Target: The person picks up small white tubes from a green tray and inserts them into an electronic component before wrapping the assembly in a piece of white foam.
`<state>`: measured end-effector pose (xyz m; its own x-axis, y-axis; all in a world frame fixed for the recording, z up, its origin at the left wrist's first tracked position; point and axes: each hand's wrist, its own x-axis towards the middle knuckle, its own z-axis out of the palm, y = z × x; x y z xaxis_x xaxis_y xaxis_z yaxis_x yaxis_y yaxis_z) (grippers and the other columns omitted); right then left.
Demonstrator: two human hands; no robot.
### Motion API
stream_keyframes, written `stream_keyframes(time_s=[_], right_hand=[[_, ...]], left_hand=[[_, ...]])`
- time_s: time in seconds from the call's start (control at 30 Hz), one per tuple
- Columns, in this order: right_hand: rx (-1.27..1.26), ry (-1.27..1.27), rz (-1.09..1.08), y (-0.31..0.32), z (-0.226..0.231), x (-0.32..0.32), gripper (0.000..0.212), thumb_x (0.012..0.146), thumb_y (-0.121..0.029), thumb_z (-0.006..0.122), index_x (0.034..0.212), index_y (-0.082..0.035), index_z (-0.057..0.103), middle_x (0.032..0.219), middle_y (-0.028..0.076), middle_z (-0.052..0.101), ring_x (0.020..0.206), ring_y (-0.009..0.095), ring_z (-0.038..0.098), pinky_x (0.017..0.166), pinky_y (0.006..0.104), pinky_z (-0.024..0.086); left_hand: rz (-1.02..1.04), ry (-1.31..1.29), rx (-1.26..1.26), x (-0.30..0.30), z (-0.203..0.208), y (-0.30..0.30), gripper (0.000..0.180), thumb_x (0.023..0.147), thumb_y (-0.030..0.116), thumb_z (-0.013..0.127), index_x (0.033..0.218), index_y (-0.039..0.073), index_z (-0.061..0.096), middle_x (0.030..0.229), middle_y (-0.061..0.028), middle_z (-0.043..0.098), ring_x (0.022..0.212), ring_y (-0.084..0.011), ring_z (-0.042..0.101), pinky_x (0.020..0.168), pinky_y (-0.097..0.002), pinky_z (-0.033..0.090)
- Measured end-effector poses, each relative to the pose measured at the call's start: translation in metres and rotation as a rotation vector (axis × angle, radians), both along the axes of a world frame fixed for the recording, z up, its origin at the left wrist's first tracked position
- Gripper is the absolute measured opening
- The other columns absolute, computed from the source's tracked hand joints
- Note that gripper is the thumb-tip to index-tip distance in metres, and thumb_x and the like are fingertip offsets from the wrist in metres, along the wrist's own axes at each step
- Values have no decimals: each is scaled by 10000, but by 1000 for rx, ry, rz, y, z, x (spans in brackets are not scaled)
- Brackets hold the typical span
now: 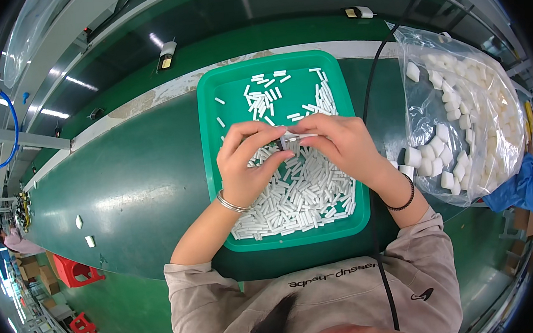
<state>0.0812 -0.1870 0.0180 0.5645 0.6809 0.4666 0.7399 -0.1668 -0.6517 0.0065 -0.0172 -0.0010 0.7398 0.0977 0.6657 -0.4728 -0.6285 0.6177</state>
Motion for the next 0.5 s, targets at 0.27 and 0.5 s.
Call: stream_keyframes(time_s=[0.27,0.5], right_hand=[[120,-9,-7,-2,2,0,81,696,-96,628,714,-33,581,700,54,604,570,197,564,519,273,442],[76,-377,103,-8,-5,8,114,651,-112,627,739,-60,575,686,19,586,595,153,564,498,228,442]], left_hand=[[-52,33,-84,-4,4,-2,395,501,53,776,861,32,616,810,-75,555,711,-160,555,602,-238,456],[-108,192,-163,-2,5,-4,408,526,78,770,898,22,613,822,-72,563,719,-166,543,635,-246,439]])
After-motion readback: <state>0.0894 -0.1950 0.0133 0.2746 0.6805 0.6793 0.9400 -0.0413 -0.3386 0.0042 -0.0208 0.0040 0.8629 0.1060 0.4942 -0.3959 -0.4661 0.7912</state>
